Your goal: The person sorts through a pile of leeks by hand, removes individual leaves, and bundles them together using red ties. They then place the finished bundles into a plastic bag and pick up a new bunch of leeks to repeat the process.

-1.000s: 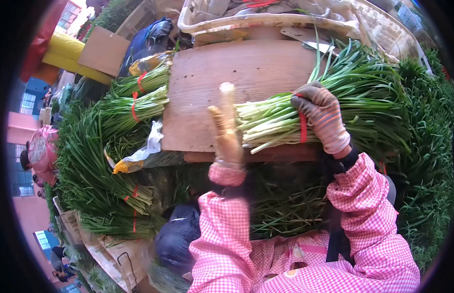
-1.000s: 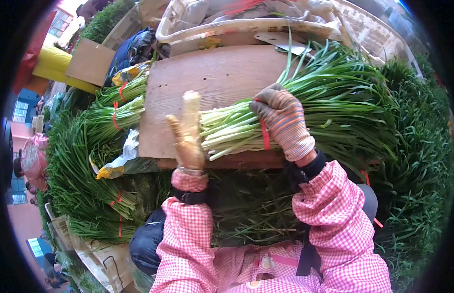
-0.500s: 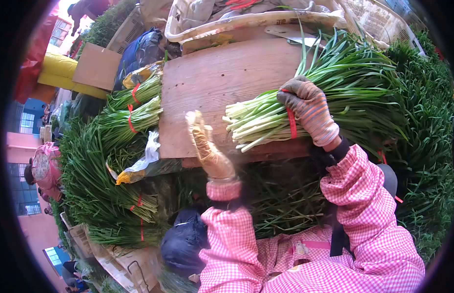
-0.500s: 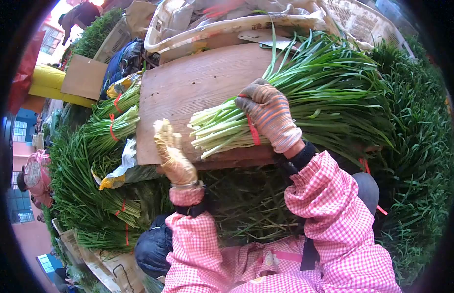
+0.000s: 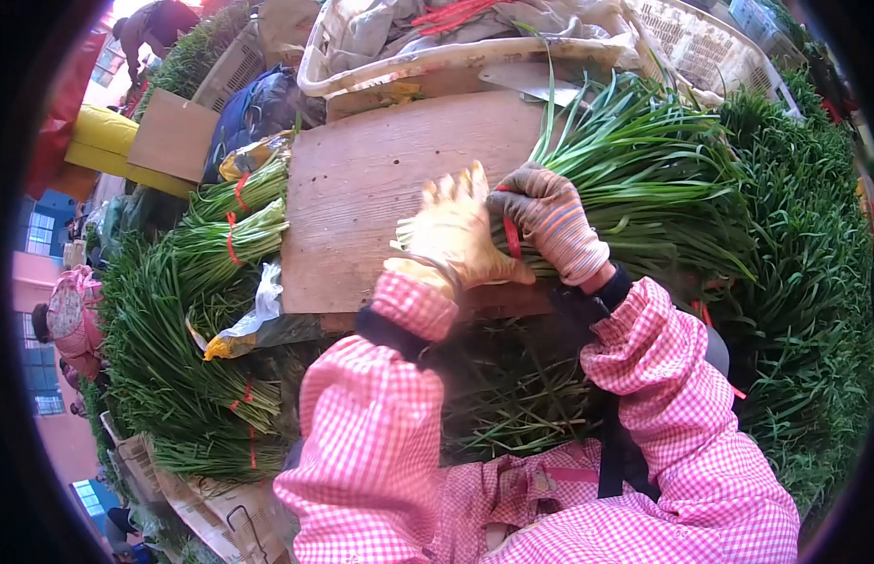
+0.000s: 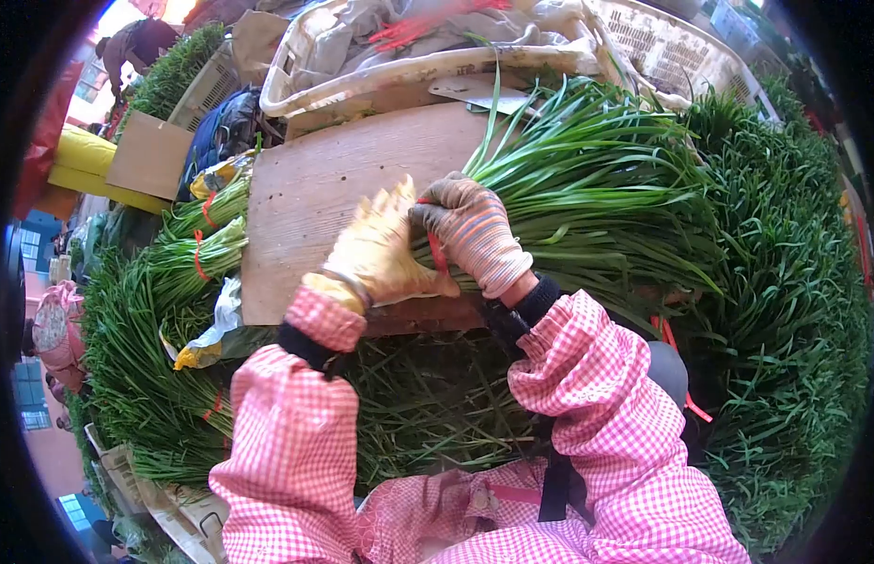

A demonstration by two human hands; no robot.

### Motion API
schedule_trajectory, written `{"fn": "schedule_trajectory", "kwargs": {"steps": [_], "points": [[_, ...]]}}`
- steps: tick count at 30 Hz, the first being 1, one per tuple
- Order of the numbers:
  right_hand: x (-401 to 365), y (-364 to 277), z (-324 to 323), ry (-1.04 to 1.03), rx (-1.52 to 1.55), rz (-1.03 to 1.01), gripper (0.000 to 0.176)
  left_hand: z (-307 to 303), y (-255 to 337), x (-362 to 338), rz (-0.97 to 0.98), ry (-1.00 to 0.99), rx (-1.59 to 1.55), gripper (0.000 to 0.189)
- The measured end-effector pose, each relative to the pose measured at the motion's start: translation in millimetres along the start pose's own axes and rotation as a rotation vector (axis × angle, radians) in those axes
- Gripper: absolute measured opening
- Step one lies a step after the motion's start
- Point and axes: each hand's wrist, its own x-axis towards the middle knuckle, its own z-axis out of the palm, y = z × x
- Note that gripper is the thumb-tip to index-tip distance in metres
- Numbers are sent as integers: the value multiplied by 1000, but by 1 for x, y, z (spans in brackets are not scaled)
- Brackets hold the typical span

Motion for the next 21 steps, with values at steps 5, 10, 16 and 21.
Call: {"fn": "schedule_trajectory", "kwargs": {"steps": [5,10,16,21], "points": [[-23,-13,12,-24,-398,-293,5,40,4,-9,48,64,-180,103],[-23,-31,8,-111,-521,-422,7,42,6,-9,26,116,-93,77],[16,-32,-13,-510,-293,-304,16,50,-4,-5,87,299,-122,92],[42,-18,-15,-384,-523,-206,33,35,5,-13,-2,186,-135,96]]}}
